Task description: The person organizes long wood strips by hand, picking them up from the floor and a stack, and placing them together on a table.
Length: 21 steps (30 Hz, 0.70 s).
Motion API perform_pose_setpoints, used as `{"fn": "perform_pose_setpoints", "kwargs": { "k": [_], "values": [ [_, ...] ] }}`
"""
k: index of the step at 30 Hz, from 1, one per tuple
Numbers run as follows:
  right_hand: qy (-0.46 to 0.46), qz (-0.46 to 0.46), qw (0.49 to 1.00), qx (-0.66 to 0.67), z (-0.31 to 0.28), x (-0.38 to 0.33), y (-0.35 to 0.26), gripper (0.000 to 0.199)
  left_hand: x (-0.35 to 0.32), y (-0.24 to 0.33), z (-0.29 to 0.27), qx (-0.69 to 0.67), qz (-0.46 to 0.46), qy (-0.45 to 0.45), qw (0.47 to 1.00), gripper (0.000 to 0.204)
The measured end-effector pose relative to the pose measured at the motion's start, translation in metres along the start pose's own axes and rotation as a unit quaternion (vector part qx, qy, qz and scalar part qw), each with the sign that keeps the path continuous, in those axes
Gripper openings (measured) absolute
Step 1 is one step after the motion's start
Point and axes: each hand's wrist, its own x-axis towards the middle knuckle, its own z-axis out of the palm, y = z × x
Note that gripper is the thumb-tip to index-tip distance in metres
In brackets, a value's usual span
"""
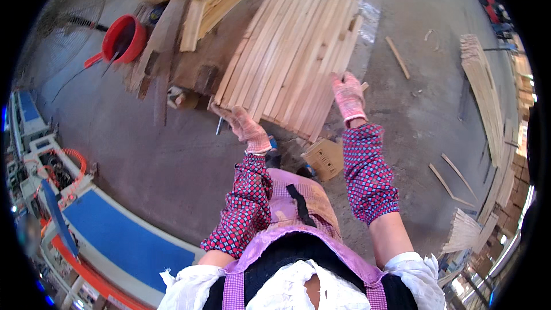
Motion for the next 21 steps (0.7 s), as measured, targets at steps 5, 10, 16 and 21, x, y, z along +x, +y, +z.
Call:
{"fn": "perform_pose_setpoints", "kwargs": {
  "k": [5, 10, 16, 21],
  "values": [
    [-0.013, -0.007, 1.0, 0.02, 0.005, -0.002, -0.002, 0.054, 0.002, -0.031, -0.003, -0.29, 0.022, 0.038, 0.956, 0.061],
    [-0.041, 0.005, 0.999, -0.014, -0.008, -0.009, -0.028, 0.051, 0.018, -0.034, 0.004, 0.367, 0.099, 0.125, 0.917, 0.06],
    [-0.032, -0.015, 0.998, 0.052, -0.007, -0.018, -0.02, 0.046, 0.038, -0.052, -0.026, 0.493, 0.054, 0.062, 0.866, 0.058],
    [-0.014, -0.177, 0.962, 0.206, 0.038, -0.03, -0.024, 0.042, 0.148, -0.141, -0.237, 0.631, 0.267, -0.02, 0.728, 0.042]
  ]
}}
